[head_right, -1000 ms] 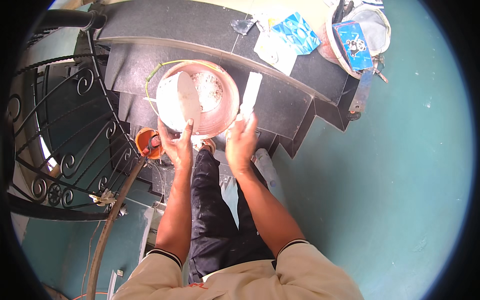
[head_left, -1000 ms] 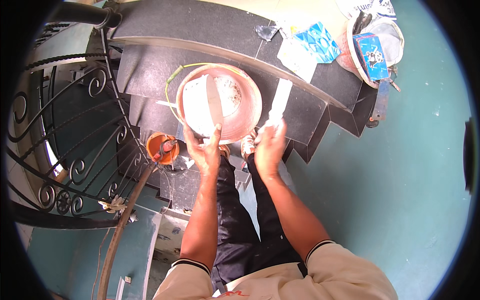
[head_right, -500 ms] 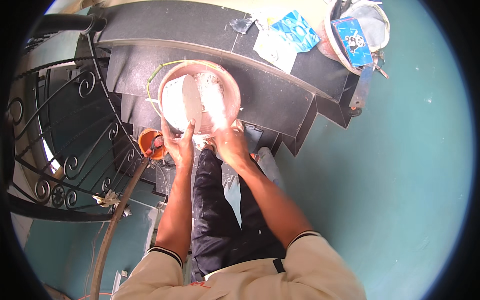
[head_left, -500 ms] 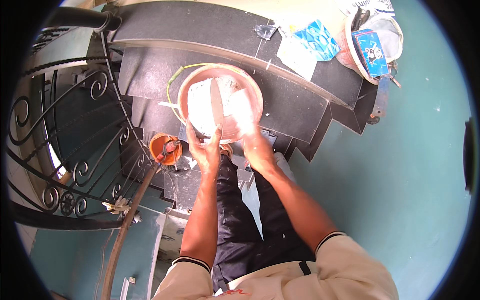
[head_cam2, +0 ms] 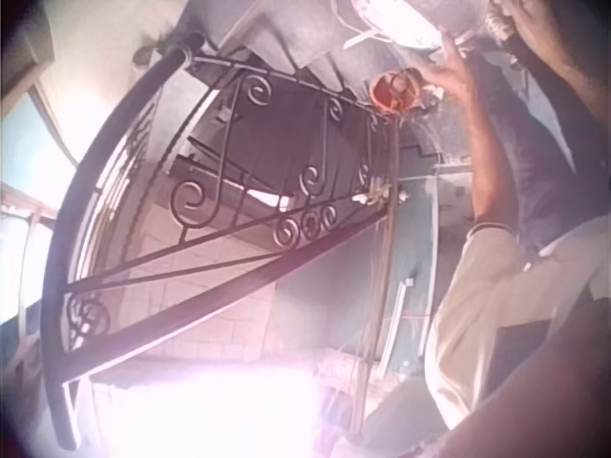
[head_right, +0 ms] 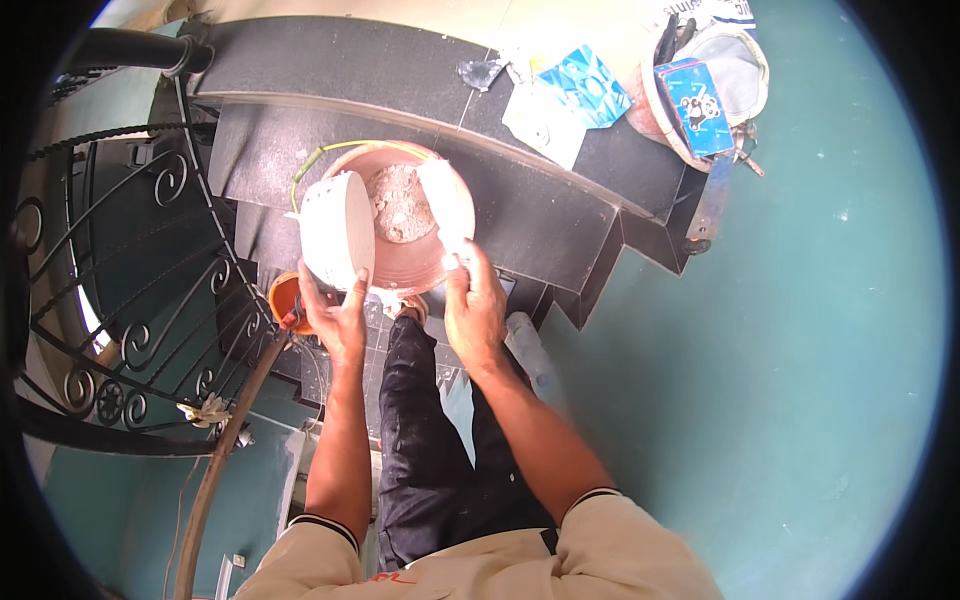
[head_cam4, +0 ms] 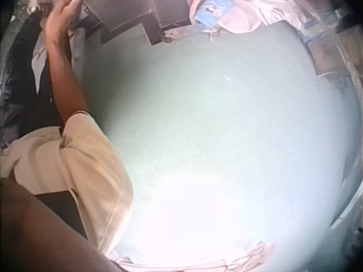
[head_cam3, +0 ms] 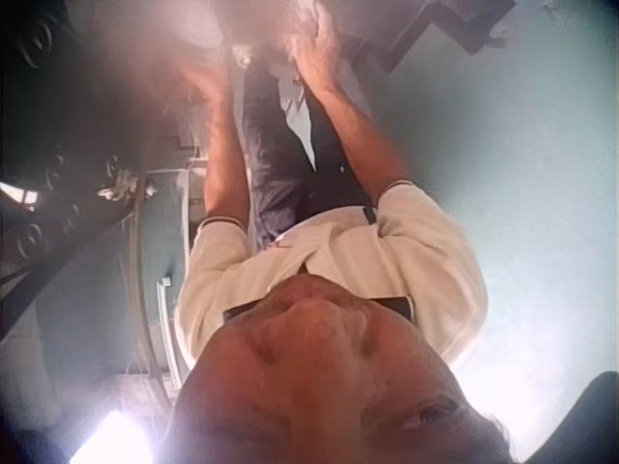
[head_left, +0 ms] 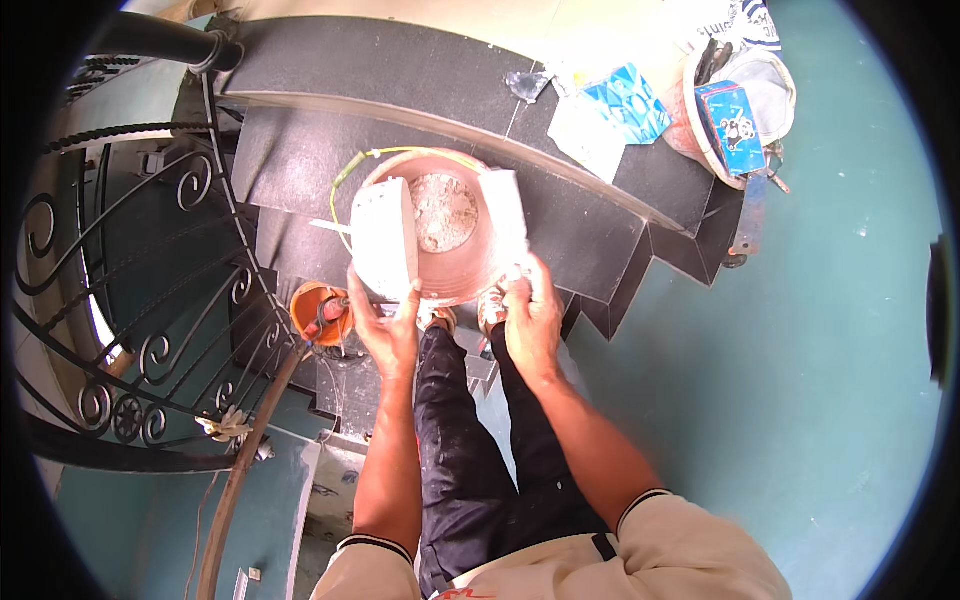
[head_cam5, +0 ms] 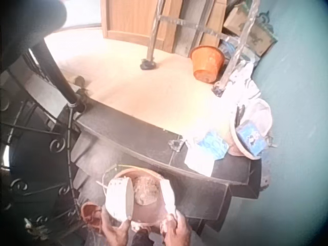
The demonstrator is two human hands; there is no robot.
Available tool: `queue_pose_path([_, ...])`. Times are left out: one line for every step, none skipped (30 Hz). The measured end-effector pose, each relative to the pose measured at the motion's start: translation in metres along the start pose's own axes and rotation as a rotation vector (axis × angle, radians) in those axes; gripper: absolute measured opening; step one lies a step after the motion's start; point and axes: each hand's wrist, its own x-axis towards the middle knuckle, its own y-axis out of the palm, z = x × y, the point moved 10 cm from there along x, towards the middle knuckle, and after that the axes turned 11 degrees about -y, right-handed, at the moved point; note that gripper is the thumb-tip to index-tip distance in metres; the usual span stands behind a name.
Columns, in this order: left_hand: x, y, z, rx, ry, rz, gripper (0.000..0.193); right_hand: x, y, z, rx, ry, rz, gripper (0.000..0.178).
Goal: The person scoops a white powder from a pink bucket into a white bowl using a small white scoop. They then use their hand to mix the powder inside the bowl. Finally, they place the bowl on the stairs and handle a red power drill and a small red box.
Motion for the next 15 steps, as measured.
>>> queue_pose_path([-0.005,0.008,-0.005,0.034,0.056,0.043,0.101,-0.001,0.011,-0.008,0.015,0.083,0.049,0.04])
queue_pose_path([-0.006,0.016,-0.005,0.086,0.041,0.094,0.102,-0.015,0.04,-0.028,-0.14,0.267,0.433,0.042])
queue_pose_path([-0.012,0.024,-0.018,0.207,0.177,0.119,0.099,-0.041,0.072,-0.041,-0.441,0.27,0.966,0.044])
queue_pose_path([-0.021,0.032,-0.038,0.423,0.421,0.106,0.096,-0.041,0.078,-0.03,-0.418,0.108,1.002,0.043])
queue_pose_path([-0.022,0.034,-0.044,0.408,0.464,0.12,0.095,-0.018,0.063,-0.029,-0.217,0.16,0.647,0.042])
queue_pose_path([-0.024,0.032,-0.047,0.389,0.488,0.098,0.093,-0.017,0.042,-0.042,-0.043,0.327,0.377,0.041])
queue_pose_path([-0.021,0.031,-0.044,0.378,0.44,0.091,0.092,-0.019,0.024,-0.057,0.142,0.462,0.101,0.04])
queue_pose_path([-0.018,0.03,-0.041,0.355,0.397,0.079,0.09,-0.022,0.015,-0.06,0.283,0.455,-0.064,0.04])
queue_pose_path([-0.017,0.029,-0.039,0.325,0.373,0.067,0.089,-0.025,0.027,-0.067,0.218,0.504,0.104,0.04])
queue_pose_path([-0.016,0.034,-0.037,0.347,0.361,0.1,0.089,-0.03,0.05,-0.06,-0.021,0.371,0.496,0.042])
queue_pose_path([-0.016,0.038,-0.036,0.357,0.37,0.13,0.088,-0.046,0.072,-0.059,-0.219,0.254,0.919,0.043])
queue_pose_path([-0.015,0.043,-0.033,0.387,0.372,0.169,0.088,-0.041,0.068,-0.056,-0.303,0.18,0.903,0.047])
queue_pose_path([-0.012,0.04,-0.03,0.26,0.339,0.196,0.088,-0.025,0.045,-0.066,-0.174,0.348,0.62,0.045])
queue_pose_path([-0.013,0.038,-0.034,0.355,0.409,0.176,0.088,-0.024,0.024,-0.078,-0.009,0.568,0.389,0.043])
queue_pose_path([-0.011,0.038,-0.036,0.468,0.47,0.179,0.089,-0.005,-0.004,-0.069,0.033,0.463,0.066,0.037])
